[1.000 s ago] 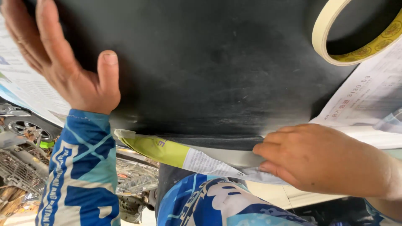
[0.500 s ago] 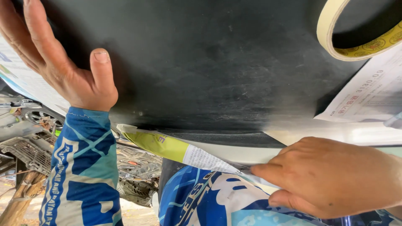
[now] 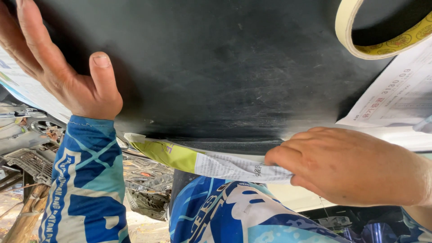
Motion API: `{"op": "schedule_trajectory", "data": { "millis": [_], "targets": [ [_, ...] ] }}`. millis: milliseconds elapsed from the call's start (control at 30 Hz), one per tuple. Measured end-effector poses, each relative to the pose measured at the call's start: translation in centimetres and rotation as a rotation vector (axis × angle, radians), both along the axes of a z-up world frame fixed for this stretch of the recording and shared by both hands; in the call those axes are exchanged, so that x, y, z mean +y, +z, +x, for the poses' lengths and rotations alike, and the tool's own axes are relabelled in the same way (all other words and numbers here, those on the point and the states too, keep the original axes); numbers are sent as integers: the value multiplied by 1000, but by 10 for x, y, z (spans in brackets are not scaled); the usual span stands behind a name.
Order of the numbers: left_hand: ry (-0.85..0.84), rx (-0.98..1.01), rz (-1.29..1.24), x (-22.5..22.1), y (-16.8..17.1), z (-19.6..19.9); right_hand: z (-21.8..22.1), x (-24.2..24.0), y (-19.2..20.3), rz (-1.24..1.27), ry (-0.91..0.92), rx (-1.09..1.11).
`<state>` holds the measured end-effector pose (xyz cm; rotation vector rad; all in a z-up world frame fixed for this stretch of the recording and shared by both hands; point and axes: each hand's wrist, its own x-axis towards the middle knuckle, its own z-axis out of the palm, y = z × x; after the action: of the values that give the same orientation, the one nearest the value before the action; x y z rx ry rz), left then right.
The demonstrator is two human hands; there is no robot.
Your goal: The person is using newspaper and masking tape to cover specific areas of a car, likely in preparation for painting or repair.
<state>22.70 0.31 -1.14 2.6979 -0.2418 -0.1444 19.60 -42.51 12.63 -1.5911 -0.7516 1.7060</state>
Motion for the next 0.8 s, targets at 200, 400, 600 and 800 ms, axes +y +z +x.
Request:
{"op": "schedule_trajectory", "data": {
  "millis": [200, 400, 600, 800],
  "targets": [
    [-24, -19, 1, 1, -2, 1, 14, 5, -1, -13, -14, -34],
    [18, 12, 20, -7, 6, 2, 29, 20, 2, -259, 451, 3],
    [17, -59, 26, 4, -10, -1, 32, 24, -5, -296, 501, -93],
    [19, -73, 26, 6, -14, -4, 41, 35, 2, -428, 517, -18]
  ]
}}
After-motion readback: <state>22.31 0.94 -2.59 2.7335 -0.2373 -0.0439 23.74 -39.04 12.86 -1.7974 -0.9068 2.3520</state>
